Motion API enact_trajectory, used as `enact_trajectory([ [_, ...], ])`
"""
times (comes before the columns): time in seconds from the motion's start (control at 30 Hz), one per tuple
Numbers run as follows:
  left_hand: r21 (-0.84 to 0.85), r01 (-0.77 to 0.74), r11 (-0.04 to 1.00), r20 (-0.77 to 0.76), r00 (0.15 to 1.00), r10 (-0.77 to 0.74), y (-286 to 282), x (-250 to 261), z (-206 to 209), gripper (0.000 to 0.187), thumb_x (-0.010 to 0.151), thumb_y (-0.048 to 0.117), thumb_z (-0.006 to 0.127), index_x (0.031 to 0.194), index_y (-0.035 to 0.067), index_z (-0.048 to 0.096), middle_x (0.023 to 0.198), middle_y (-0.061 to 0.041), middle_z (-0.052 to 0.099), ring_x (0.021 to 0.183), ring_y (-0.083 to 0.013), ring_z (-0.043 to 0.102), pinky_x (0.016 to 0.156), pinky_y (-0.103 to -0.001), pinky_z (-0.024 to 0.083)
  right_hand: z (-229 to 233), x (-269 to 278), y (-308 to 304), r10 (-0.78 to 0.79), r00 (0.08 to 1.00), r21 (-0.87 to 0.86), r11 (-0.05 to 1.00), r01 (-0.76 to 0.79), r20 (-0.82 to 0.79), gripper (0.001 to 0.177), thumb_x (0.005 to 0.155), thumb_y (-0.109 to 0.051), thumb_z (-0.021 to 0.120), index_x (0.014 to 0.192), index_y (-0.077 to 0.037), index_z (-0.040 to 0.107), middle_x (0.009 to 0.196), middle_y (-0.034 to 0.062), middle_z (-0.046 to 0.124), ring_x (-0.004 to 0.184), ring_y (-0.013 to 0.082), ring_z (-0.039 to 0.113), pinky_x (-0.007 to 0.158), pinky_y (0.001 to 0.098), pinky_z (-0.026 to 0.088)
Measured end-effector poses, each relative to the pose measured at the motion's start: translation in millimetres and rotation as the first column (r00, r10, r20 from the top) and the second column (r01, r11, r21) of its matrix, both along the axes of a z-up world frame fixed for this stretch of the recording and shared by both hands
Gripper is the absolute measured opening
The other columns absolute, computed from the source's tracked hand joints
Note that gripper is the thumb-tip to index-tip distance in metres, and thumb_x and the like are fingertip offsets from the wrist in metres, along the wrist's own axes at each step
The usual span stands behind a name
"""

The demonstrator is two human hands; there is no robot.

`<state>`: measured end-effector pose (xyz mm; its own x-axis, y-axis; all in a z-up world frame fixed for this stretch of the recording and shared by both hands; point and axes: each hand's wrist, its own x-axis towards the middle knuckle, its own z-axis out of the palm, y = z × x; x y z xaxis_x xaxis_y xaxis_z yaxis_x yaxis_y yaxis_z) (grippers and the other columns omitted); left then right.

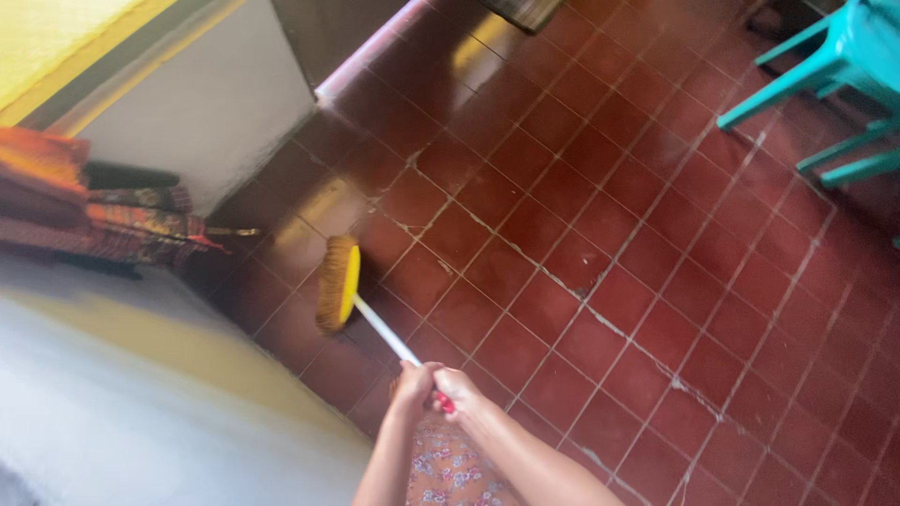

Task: The person sweeps a red-tiled floor using a broom, moving around chairs and along the base of walls.

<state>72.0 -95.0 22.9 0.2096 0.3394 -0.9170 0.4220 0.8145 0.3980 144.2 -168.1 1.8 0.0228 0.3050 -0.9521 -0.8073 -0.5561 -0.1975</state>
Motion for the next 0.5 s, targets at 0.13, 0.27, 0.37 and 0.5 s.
enact_trajectory([
  [0.13,-0.119,0.181,0.976,0.172,0.972,-0.159,-59,51,5,0.079,0.098,0.016,0.059,0.15,0.0,0.002,0.082,-0.018,0.064,0.046,-0.0192,0.061,0.037,-0.032,0.047,44,46,-70,-0.196,0.98,-0.065,0.978,0.197,0.021,0.024,0.102,-0.018,0.045,0.118,-0.015,0.064,0.058,0.0013,0.043,0.035,0.0092,0.037,0.028,0.0241,0.028],
  [0.27,-0.202,0.396,0.896,0.349,0.884,-0.312,-84,86,26,0.063,0.097,0.02,0.056,0.151,0.009,0.025,0.08,-0.011,0.062,0.045,-0.0142,0.053,0.034,-0.027,0.042,91,64,-101,-0.402,0.908,-0.019,0.913,0.407,0.118,0.048,0.099,-0.005,0.039,0.143,-0.02,0.054,0.069,0.0026,0.049,0.041,0.0093,0.042,0.031,0.0248,0.03],
  [0.37,-0.147,0.457,0.877,0.425,0.83,-0.361,-72,106,48,0.069,0.098,0.012,0.061,0.155,0.016,0.023,0.087,-0.008,0.064,0.06,-0.0125,0.064,0.046,-0.028,0.053,120,71,-93,-0.517,0.838,-0.001,0.851,0.525,0.176,0.054,0.1,-0.004,0.037,0.15,-0.025,0.041,0.075,0.0068,0.048,0.044,0.0131,0.044,0.034,0.0276,0.034],
  [0.5,-0.004,0.556,0.831,0.428,0.753,-0.501,-21,114,81,0.054,0.094,0.015,0.06,0.145,0.015,0.041,0.082,-0.004,0.061,0.061,-0.0143,0.06,0.048,-0.031,0.047,150,76,-56,-0.502,0.843,0.074,0.864,0.497,0.194,0.058,0.1,-0.005,0.039,0.153,-0.029,0.043,0.075,0.0033,0.049,0.042,0.0093,0.042,0.032,0.0247,0.032],
])
